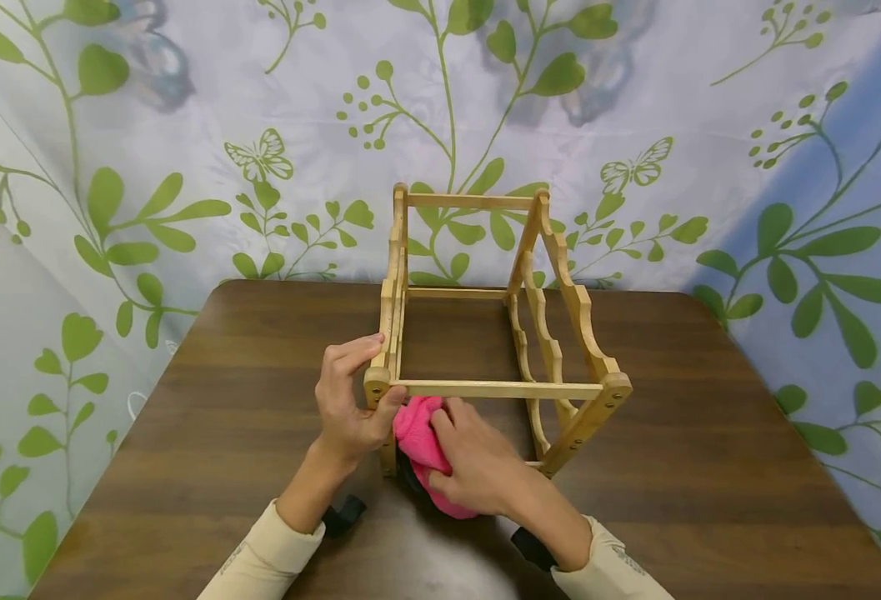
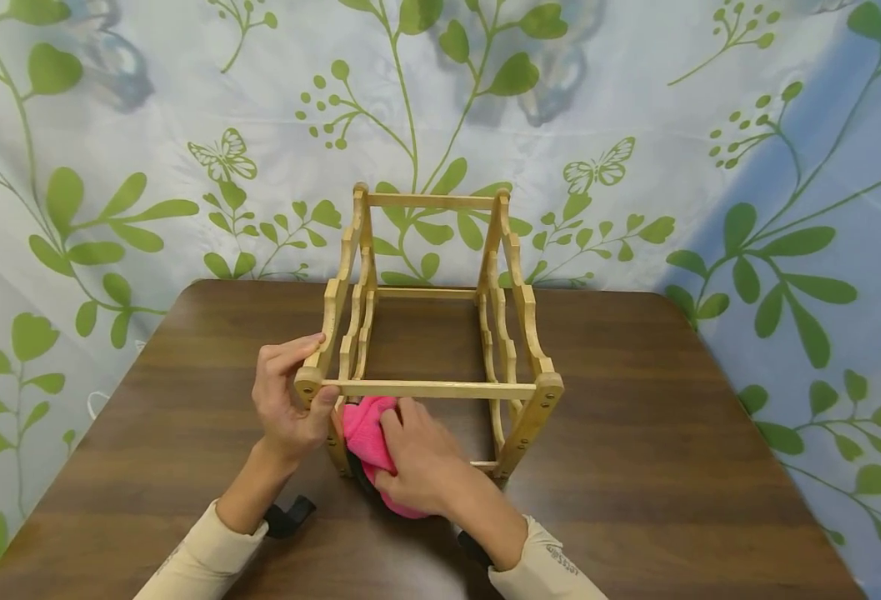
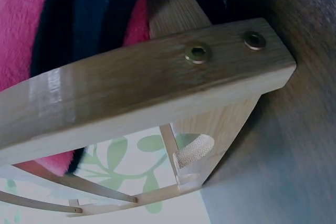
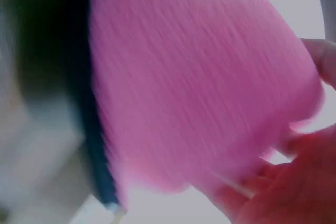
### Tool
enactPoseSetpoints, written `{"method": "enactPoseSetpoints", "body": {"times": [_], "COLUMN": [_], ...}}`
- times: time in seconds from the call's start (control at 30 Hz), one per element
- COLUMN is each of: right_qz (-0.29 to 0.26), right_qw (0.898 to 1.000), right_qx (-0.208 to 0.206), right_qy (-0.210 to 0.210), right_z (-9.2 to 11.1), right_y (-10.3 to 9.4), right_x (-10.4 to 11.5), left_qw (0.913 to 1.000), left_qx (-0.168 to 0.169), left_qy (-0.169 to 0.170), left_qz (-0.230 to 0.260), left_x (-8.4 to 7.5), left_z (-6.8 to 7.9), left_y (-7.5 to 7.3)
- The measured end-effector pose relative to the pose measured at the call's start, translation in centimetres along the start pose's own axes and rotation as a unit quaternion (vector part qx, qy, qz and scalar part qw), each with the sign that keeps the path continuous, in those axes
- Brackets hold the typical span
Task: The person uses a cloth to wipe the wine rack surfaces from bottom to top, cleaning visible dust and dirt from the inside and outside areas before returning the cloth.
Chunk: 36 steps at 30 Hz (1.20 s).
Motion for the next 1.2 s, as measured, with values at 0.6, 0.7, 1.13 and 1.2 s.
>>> {"method": "enactPoseSetpoints", "body": {"times": [0.6,0.7,1.13,1.2], "right_qz": [0.073,0.080,0.090,0.074], "right_qw": [0.993,0.992,0.962,0.924], "right_qx": [-0.083,-0.090,-0.235,-0.345], "right_qy": [-0.044,-0.041,-0.102,-0.147], "right_z": [2.0,3.1,6.8,8.4], "right_y": [3.4,3.0,0.3,-2.1], "right_x": [-0.4,-1.5,-2.2,-1.0], "left_qw": [0.9999,0.9999,0.9999,0.9998], "left_qx": [0.011,0.011,0.013,0.018], "left_qy": [0.002,0.003,-0.003,-0.007], "left_qz": [-0.002,-0.002,-0.010,-0.008], "left_x": [-0.4,-0.4,-0.3,-0.4], "left_z": [-0.2,-0.3,-0.1,-0.2], "left_y": [-0.1,-0.2,-0.3,-0.4]}}
Point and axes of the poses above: each hand's wrist, its own z-axis away from the middle knuckle, its own y-axis out of the palm, x = y × z, the point moved 5 cm from there along -z, towards the middle knuckle, and after that the axes turned 7 degrees about x, right-handed, at the moved point
